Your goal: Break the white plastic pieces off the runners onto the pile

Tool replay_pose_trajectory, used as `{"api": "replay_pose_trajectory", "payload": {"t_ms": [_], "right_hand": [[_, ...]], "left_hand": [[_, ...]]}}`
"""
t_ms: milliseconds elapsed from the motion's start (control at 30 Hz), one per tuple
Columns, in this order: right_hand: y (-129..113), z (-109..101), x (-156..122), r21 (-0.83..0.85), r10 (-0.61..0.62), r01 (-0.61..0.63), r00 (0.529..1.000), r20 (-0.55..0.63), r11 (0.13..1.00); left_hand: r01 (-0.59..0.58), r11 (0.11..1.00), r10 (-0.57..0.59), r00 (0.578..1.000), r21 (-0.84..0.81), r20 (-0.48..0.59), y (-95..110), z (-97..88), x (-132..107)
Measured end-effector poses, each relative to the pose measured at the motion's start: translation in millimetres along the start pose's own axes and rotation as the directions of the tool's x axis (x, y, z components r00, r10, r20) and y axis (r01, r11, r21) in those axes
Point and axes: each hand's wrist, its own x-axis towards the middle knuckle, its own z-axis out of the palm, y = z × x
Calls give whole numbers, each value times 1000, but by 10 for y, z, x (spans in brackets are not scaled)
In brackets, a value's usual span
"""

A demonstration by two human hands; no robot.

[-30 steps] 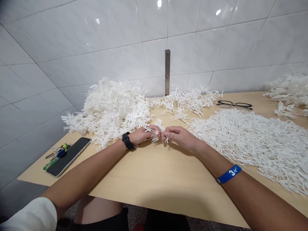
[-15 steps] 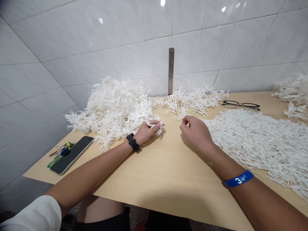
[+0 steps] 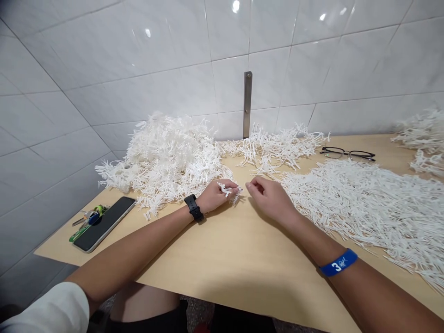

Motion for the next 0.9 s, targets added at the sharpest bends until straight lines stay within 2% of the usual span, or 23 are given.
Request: {"api": "replay_pose_trajectory", "payload": {"t_ms": [100,200,367,533,633,733,900], "right_hand": [[4,66,-5,-35,9,-4,991,134,999],[43,99,4,-77,-5,22,979,206,997],[97,93,14,-93,-101,132,953,286,987],[103,96,15,-72,-127,158,941,315,985],[82,104,12,-36,-125,141,949,288,989],[51,107,4,68,-139,126,956,258,990],[29,97,-11,227,-132,62,942,309,972]], "left_hand": [[-121,987,117,992,102,41,14,10,-22],[-175,964,161,983,198,86,45,10,-41],[-171,939,135,981,299,138,76,17,-60],[-138,937,105,987,322,119,78,38,-72],[-79,968,54,992,238,111,75,29,-64],[-16,997,3,986,78,168,64,4,-51],[-72,995,88,967,-74,239,45,-30,-32]]}}
